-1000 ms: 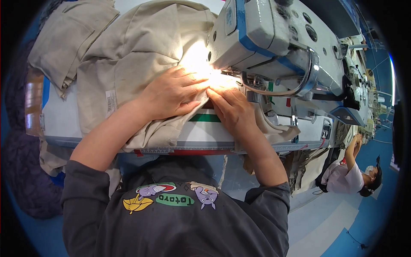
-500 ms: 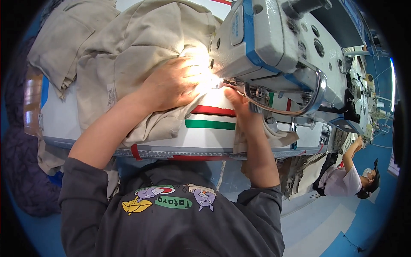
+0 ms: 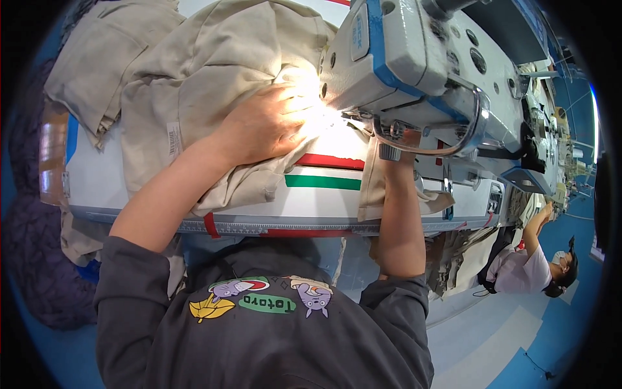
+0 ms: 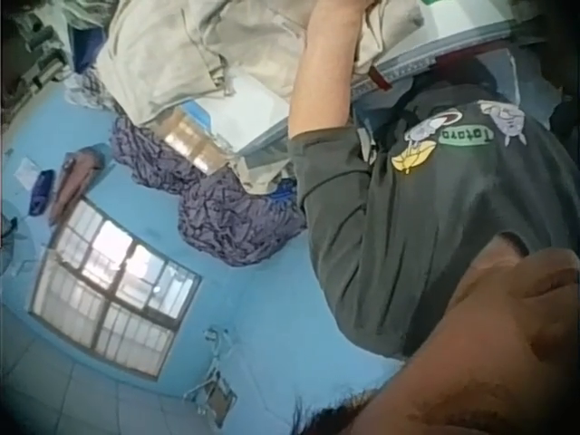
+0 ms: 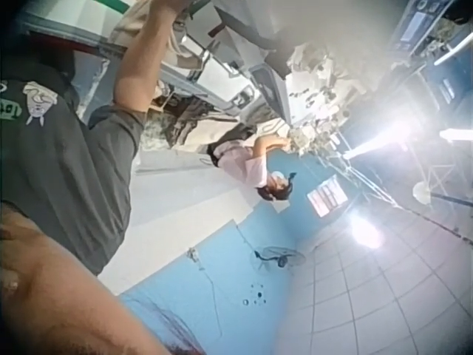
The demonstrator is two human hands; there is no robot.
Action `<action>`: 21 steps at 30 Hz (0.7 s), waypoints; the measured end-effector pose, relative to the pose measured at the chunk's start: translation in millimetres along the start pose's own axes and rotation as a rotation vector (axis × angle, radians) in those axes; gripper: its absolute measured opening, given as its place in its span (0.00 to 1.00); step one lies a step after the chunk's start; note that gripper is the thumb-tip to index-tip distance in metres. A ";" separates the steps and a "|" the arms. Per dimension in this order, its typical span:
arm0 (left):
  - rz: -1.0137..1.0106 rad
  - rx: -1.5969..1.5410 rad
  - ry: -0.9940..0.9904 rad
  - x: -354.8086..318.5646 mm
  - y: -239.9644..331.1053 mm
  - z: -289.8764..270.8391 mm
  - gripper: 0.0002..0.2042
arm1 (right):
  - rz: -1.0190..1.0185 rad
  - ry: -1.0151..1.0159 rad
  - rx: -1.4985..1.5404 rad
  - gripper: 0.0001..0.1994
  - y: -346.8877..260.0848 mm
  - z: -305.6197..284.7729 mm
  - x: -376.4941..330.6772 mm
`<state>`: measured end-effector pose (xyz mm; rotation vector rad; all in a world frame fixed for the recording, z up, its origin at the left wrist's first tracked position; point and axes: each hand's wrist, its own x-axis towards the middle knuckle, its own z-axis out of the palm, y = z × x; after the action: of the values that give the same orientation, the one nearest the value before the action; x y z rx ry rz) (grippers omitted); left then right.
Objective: Operating an industrial sewing machine to join pieces of tan fabric.
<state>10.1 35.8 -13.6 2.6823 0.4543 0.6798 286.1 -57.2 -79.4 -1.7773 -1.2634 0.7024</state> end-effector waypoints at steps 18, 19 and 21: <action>-0.100 0.032 -0.208 -85.1 60.7 -23.8 0.34 | -0.485 0.053 -0.529 0.11 -87.8 9.8 -94.7; -0.110 0.038 -0.200 -111.7 65.2 -33.8 0.34 | -0.567 -0.023 -0.420 0.13 -90.7 11.1 -121.0; -0.145 -0.079 -0.166 -159.7 71.4 -54.4 0.43 | -0.540 -0.144 -0.271 0.20 -110.9 13.8 -165.3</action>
<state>-134.8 -75.8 -3.9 2.5753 0.5587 0.4211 165.7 -191.3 6.2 -1.4972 -1.9093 0.3639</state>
